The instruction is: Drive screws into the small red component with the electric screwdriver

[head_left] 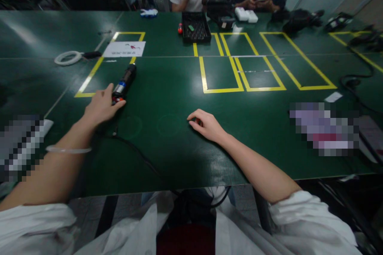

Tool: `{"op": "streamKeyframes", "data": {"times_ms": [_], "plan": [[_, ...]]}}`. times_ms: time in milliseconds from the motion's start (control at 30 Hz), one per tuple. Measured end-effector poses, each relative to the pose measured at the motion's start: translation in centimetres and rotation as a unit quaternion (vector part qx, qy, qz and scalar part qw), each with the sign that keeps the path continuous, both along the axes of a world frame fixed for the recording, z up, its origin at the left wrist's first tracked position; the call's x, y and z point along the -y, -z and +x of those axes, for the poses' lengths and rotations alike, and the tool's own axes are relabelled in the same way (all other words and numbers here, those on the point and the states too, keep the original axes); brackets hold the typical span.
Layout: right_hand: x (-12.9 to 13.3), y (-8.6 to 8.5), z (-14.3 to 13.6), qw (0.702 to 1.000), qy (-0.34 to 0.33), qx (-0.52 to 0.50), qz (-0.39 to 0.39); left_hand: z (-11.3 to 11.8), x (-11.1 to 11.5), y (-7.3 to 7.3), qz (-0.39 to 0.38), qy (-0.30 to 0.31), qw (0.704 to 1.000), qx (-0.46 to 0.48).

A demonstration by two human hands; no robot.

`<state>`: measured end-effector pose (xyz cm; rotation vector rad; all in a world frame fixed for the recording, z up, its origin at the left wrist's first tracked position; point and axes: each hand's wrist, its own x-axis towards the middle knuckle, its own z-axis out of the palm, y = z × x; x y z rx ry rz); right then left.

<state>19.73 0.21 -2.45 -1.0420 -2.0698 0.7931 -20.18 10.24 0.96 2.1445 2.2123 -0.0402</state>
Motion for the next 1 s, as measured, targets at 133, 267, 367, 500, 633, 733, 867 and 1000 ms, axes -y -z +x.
{"op": "streamKeyframes", "data": {"times_ms": [133, 267, 367, 500, 633, 733, 867, 1000], "plan": [[-0.1, 0.1, 0.0, 1.000, -0.001, -0.001, 0.001, -4.0, -2.5, 0.3, -0.009, -0.040, 0.999, -0.019], [-0.1, 0.0, 0.0, 1.000, -0.002, 0.000, -0.004, -6.9, -4.2, 0.6, -0.005, -0.071, 0.997, -0.032], [0.0, -0.2, 0.0, 1.000, -0.001, 0.004, -0.009, -7.8, -4.8, 0.5, -0.008, -0.094, 0.995, -0.033], [0.0, -0.1, 0.0, 1.000, -0.003, 0.005, -0.009, -7.0, -3.9, 0.0, 0.013, -0.092, 0.995, -0.024], [-0.1, 0.0, 0.0, 1.000, -0.003, 0.000, -0.004, -5.1, -2.0, -0.3, 0.125, -0.040, 0.990, -0.059], [-0.1, 0.0, 0.0, 1.000, -0.002, -0.001, -0.004, -4.0, -1.0, -0.3, 0.165, -0.016, 0.983, -0.083], [-0.1, 0.0, -0.1, 1.000, 0.000, 0.003, -0.003, -3.1, -1.2, -0.7, 0.178, -0.055, 0.982, -0.023], [-0.2, 0.0, -0.3, 1.000, 0.000, -0.004, -0.008, -1.0, -1.8, -1.2, 0.245, -0.058, 0.963, 0.094]]}}
